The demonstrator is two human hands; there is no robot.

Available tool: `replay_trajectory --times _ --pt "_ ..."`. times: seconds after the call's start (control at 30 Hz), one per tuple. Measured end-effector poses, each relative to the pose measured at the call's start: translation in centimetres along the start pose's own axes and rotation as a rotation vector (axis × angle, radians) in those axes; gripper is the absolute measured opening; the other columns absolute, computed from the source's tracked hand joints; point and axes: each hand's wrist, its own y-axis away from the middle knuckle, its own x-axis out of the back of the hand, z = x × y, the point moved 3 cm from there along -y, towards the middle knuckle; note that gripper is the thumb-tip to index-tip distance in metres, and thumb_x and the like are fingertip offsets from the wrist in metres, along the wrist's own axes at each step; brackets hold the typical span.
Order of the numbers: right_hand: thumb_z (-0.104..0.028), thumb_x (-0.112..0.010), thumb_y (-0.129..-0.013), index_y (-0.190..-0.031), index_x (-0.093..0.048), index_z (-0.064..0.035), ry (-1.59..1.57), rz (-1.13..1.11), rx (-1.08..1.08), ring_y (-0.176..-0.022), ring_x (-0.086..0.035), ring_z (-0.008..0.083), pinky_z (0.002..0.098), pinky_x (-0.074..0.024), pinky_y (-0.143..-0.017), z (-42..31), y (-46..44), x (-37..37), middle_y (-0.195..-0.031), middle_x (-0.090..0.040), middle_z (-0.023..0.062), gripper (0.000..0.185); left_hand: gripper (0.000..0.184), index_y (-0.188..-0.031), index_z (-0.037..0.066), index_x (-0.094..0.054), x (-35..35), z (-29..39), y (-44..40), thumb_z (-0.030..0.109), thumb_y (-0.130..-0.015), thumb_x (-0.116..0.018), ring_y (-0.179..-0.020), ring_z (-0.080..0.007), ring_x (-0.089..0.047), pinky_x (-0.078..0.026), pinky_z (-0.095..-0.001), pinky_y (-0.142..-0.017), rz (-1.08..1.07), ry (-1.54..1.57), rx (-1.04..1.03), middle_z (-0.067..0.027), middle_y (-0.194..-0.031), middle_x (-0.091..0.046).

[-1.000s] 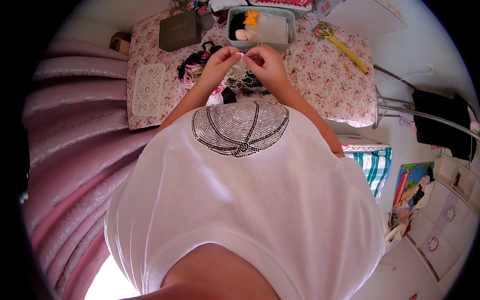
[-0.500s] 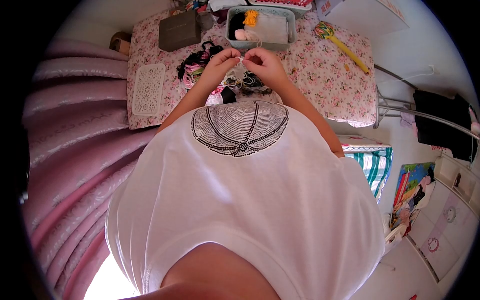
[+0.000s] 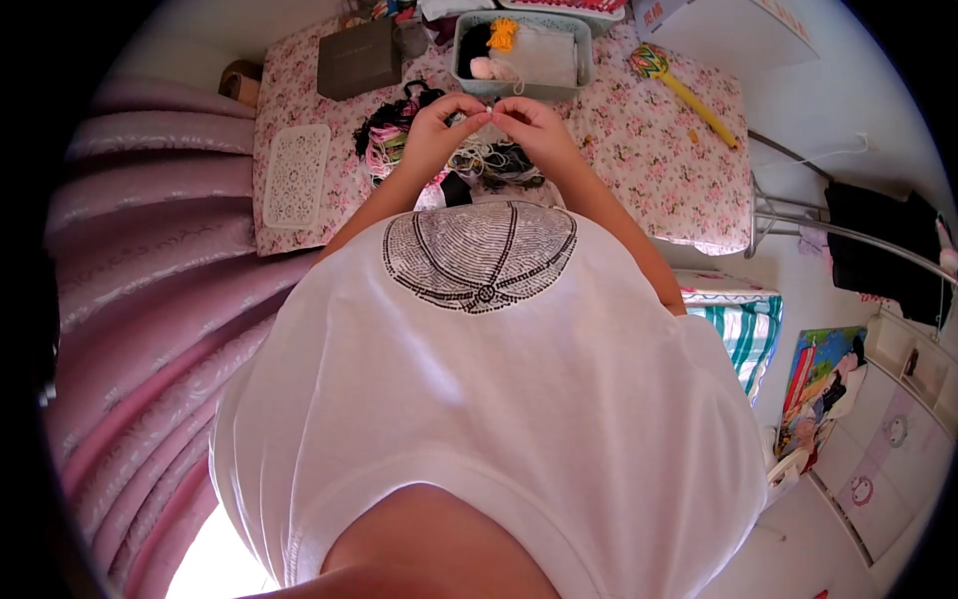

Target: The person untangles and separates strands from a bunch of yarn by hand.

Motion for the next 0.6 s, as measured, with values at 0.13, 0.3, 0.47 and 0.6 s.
replay_trajectory --times 0.13,0.3,0.47,0.6 --pt "-0.011 -0.053 -0.078 -0.084 -0.052 -0.0025 -0.016 -0.032 0.009 -0.062 -0.040 0.0017 0.0158 -0.0318 -0.054 0.1 0.1 0.0 -0.072 -0.047 -0.0057 0.011 0.009 -0.079 0.001 -0.055 0.1 -1.0 0.0 0.009 -0.075 -0.057 -0.075 -0.0083 -0.047 -0.037 -0.0203 -0.068 -0.061 0.069 0.096 0.0001 -0.079 -0.052" --pt "-0.008 -0.049 -0.078 -0.086 -0.050 -0.0029 -0.219 0.104 -0.057 -0.061 -0.042 0.0046 0.0168 -0.0325 -0.053 0.8 -0.3 1.2 -0.070 -0.047 -0.0027 0.010 0.013 -0.085 0.002 -0.052 0.2 -2.3 0.1 0.013 -0.080 -0.051 -0.073 -0.0062 -0.047 -0.036 -0.0191 -0.068 0.010 0.372 0.231 0.0014 -0.077 -0.052" --pt "-0.007 -0.044 -0.078 -0.084 -0.047 -0.0034 -0.277 0.224 -0.093 -0.061 -0.045 0.0096 0.0212 -0.0364 -0.054 0.5 -0.1 3.0 -0.070 -0.048 0.0014 0.007 0.013 -0.085 0.002 -0.050 1.7 -2.8 -0.1 0.015 -0.083 -0.046 -0.076 -0.0067 -0.046 -0.035 -0.0194 -0.072 0.023 0.378 0.201 0.0007 -0.079 -0.051" --pt "-0.008 -0.042 -0.078 -0.080 -0.044 -0.0044 -0.488 0.279 -0.062 -0.066 -0.048 0.0126 0.0247 -0.0402 -0.059 0.6 -0.2 2.6 -0.073 -0.049 0.0037 0.004 0.011 -0.084 0.005 -0.047 1.3 -2.8 -0.1 0.016 -0.084 -0.045 -0.082 -0.0097 -0.047 -0.035 -0.0227 -0.077 0.007 0.508 0.207 -0.0003 -0.083 -0.051"
